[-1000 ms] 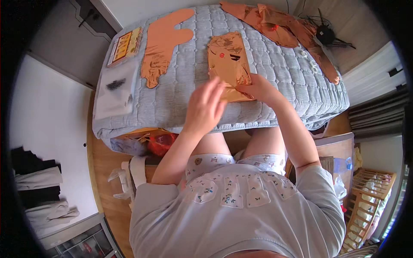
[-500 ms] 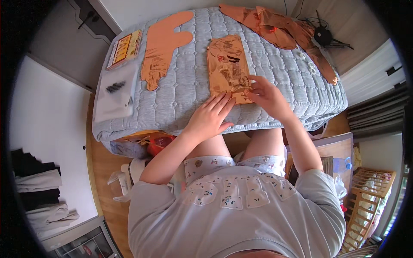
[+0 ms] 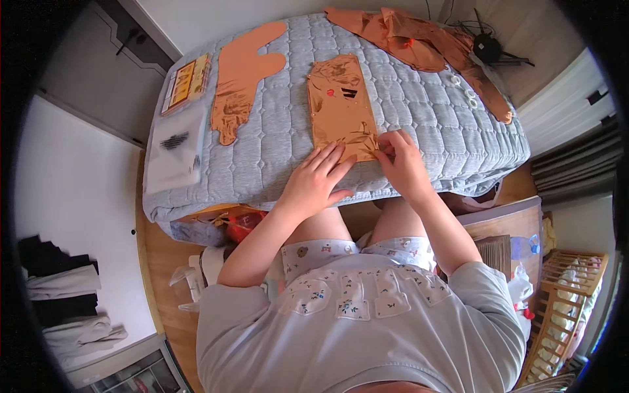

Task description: The person lays out foil balloons on a bed, folds a balloon into a rectangle by hand, and places it into a plastic sleeve with a cardboard insert.

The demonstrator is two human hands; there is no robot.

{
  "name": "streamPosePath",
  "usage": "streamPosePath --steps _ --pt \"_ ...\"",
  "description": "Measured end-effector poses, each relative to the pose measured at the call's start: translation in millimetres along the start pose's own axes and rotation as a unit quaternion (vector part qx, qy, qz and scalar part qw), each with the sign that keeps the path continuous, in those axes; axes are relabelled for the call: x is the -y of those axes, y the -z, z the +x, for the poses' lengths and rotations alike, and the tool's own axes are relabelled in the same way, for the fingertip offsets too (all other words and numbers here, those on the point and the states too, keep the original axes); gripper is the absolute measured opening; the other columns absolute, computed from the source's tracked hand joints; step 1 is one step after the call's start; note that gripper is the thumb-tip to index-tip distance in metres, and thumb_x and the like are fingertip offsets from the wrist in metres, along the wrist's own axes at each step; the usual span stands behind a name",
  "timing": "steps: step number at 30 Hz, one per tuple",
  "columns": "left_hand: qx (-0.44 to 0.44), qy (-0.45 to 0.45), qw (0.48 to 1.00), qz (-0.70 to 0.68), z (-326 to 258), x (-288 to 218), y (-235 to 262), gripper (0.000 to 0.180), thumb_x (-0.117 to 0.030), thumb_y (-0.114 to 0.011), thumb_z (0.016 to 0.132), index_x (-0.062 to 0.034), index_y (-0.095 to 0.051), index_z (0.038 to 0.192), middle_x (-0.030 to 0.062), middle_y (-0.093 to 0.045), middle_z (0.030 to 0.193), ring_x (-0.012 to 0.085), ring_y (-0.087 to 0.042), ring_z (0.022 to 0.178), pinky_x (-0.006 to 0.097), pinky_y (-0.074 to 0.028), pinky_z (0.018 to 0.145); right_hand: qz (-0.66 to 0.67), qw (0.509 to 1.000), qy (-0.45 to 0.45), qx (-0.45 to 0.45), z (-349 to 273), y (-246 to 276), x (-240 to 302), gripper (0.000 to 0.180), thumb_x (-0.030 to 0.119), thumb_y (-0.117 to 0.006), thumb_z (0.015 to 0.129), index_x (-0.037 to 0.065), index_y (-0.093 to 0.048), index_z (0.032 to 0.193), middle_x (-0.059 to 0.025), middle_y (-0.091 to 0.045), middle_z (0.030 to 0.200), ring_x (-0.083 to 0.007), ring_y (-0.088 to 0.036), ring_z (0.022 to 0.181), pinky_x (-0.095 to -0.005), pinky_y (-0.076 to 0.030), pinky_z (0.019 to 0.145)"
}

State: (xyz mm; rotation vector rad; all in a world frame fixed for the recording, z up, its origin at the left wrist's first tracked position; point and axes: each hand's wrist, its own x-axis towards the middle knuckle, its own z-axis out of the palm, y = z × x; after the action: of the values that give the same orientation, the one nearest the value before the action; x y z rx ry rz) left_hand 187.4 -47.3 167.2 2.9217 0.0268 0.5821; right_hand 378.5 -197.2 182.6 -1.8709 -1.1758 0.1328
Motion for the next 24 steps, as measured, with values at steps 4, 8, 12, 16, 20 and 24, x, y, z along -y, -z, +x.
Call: streamPosePath --steps 4,8,12,16,20,24 --pt "0.008 0.002 1.000 0.003 0 -1 1 0.073 -0.043 -0.078 0.083 -0.0104 -0.054 0.144 0.0199 -0.050 0.151 0.0360 -0.045 0.143 0.048 -0.037 0.118 0.074 0.997 -0.032 -0.015 -4 0 -2 0.018 -0.001 -0.073 0.087 0.000 -0.069 0.104 -0.0111 -0.063 0.096 -0.0259 -0.067 0.084 -0.0354 -0.056 0.074" --pt "0.006 0.003 1.000 -0.004 -1 -1 0 0.073 -0.044 -0.078 0.083 -0.0112 -0.054 0.144 0.0195 -0.049 0.152 0.0360 -0.045 0.143 0.048 -0.037 0.119 -0.118 0.991 0.052 -0.039 -6 13 -7 0.013 0.010 -0.074 0.088 0.004 -0.072 0.100 -0.0086 -0.063 0.102 -0.0268 -0.064 0.089 -0.0388 -0.051 0.080" --pt "0.005 0.005 1.000 0.000 -1 -2 3 0.074 -0.045 -0.078 0.083 -0.0120 -0.053 0.145 0.0193 -0.048 0.153 0.0359 -0.044 0.143 0.049 -0.038 0.118 -0.120 0.992 -0.026 0.008 -8 17 8 0.015 0.023 -0.075 0.089 0.010 -0.075 0.095 -0.0037 -0.062 0.105 -0.0256 -0.058 0.104 -0.0420 -0.039 0.093" --pt "0.004 0.005 1.000 -0.005 1 -2 3 0.074 -0.045 -0.078 0.083 -0.0118 -0.054 0.144 0.0192 -0.047 0.153 0.0357 -0.044 0.144 0.050 -0.039 0.117 -0.120 0.989 -0.071 0.047 -5 13 3 0.017 0.027 -0.075 0.089 0.011 -0.075 0.095 -0.0031 -0.060 0.108 -0.0260 -0.053 0.110 -0.0431 -0.035 0.097" --pt "0.004 0.002 1.000 -0.004 1 -1 0 0.073 -0.044 -0.078 0.082 -0.0117 -0.055 0.143 0.0190 -0.047 0.153 0.0355 -0.044 0.143 0.050 -0.039 0.117 -0.147 0.987 -0.053 0.039 -6 6 -10 0.018 0.028 -0.075 0.089 0.011 -0.075 0.095 -0.0030 -0.059 0.111 -0.0267 -0.051 0.112 -0.0428 -0.035 0.098" --pt "0.007 0.006 1.000 -0.005 1 -1 1 0.072 -0.043 -0.078 0.083 -0.0118 -0.055 0.143 0.0184 -0.047 0.154 0.0349 -0.045 0.143 0.049 -0.039 0.117 -0.171 0.984 -0.029 0.030 -7 3 -12 0.019 0.028 -0.075 0.089 0.010 -0.073 0.095 -0.0039 -0.058 0.113 -0.0282 -0.050 0.112 -0.0432 -0.035 0.098"
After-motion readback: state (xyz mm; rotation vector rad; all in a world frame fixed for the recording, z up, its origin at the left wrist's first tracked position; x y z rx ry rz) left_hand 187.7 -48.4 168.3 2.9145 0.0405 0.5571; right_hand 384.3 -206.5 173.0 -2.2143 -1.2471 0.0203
